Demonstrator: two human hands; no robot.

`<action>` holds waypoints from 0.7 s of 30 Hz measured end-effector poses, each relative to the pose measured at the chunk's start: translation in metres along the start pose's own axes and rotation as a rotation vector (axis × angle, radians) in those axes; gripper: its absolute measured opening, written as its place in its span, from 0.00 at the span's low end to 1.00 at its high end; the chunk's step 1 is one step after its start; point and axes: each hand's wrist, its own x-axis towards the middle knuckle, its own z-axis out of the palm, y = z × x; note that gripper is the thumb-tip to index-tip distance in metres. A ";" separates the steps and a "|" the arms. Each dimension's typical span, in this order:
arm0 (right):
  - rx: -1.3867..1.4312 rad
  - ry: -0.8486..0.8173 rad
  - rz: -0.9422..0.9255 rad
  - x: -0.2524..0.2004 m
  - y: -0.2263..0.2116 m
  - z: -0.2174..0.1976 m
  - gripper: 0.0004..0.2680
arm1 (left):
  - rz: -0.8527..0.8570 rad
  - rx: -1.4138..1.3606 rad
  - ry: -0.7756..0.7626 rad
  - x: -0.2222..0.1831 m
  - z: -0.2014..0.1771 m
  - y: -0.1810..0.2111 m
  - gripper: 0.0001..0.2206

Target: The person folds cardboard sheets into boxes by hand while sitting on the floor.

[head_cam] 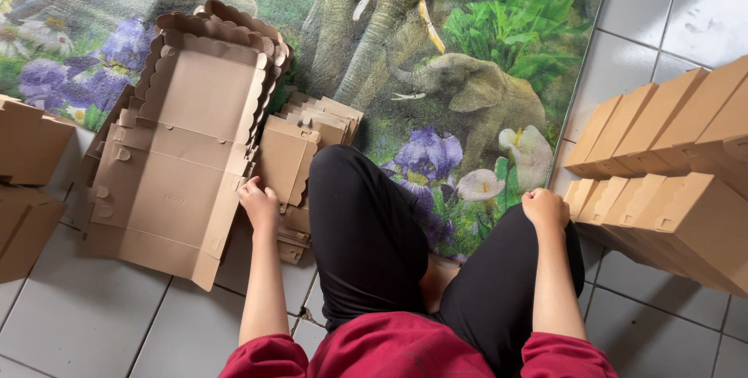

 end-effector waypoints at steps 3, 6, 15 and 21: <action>-0.004 0.001 0.010 0.006 0.003 0.005 0.17 | 0.053 0.145 0.009 -0.006 0.003 0.015 0.29; 0.010 0.004 0.032 0.011 0.006 0.009 0.17 | 0.027 0.261 -0.136 -0.031 -0.007 0.052 0.42; 0.026 0.039 0.023 0.000 0.004 0.004 0.17 | 0.182 0.312 -0.133 -0.062 -0.015 0.070 0.53; 0.048 0.055 0.025 0.001 0.003 0.007 0.16 | 0.507 0.457 -0.173 -0.073 0.006 0.058 0.37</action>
